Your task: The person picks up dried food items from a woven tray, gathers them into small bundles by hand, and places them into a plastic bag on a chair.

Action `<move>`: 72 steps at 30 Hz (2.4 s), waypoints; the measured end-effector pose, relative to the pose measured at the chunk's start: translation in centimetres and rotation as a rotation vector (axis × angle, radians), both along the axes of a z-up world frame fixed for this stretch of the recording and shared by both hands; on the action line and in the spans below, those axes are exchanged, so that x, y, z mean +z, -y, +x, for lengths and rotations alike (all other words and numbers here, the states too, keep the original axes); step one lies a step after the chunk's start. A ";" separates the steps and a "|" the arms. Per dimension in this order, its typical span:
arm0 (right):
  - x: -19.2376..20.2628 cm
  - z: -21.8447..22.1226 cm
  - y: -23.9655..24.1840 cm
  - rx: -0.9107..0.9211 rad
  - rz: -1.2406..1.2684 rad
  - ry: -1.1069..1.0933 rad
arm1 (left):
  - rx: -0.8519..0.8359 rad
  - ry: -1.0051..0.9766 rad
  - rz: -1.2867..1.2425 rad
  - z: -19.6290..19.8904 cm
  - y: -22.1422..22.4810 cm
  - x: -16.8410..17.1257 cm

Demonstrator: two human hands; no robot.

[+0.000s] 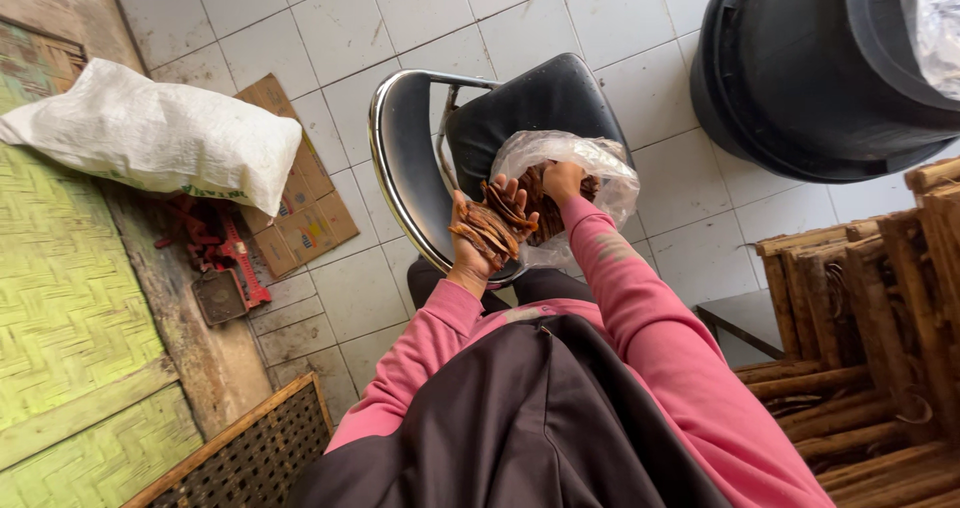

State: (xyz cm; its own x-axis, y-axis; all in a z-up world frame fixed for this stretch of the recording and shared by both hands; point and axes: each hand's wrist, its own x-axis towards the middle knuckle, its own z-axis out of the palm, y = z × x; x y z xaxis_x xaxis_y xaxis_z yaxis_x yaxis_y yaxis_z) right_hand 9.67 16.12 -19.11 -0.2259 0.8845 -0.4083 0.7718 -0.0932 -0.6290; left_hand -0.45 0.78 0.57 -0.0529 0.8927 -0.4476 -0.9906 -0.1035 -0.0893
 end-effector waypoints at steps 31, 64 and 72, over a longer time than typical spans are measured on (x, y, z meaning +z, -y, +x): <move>24.3 6.2 2.9 0.425 0.089 -0.321 | -0.181 -0.067 -0.075 2.9 -2.5 -2.2; 7.5 8.8 3.3 -0.591 -0.674 -0.761 | 0.021 -0.047 0.031 -1.4 -4.5 1.0; 1.1 1.7 0.5 -0.296 -0.227 -0.253 | 0.021 -0.057 0.056 -1.7 -6.2 2.2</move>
State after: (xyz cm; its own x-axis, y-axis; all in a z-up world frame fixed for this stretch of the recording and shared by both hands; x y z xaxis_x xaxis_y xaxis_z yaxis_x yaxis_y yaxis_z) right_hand 11.36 15.65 -18.01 -0.0943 0.8203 -0.5641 0.5156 -0.4444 -0.7325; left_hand -2.11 6.98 2.73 -0.0963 0.9145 -0.3929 -0.9919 -0.1211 -0.0389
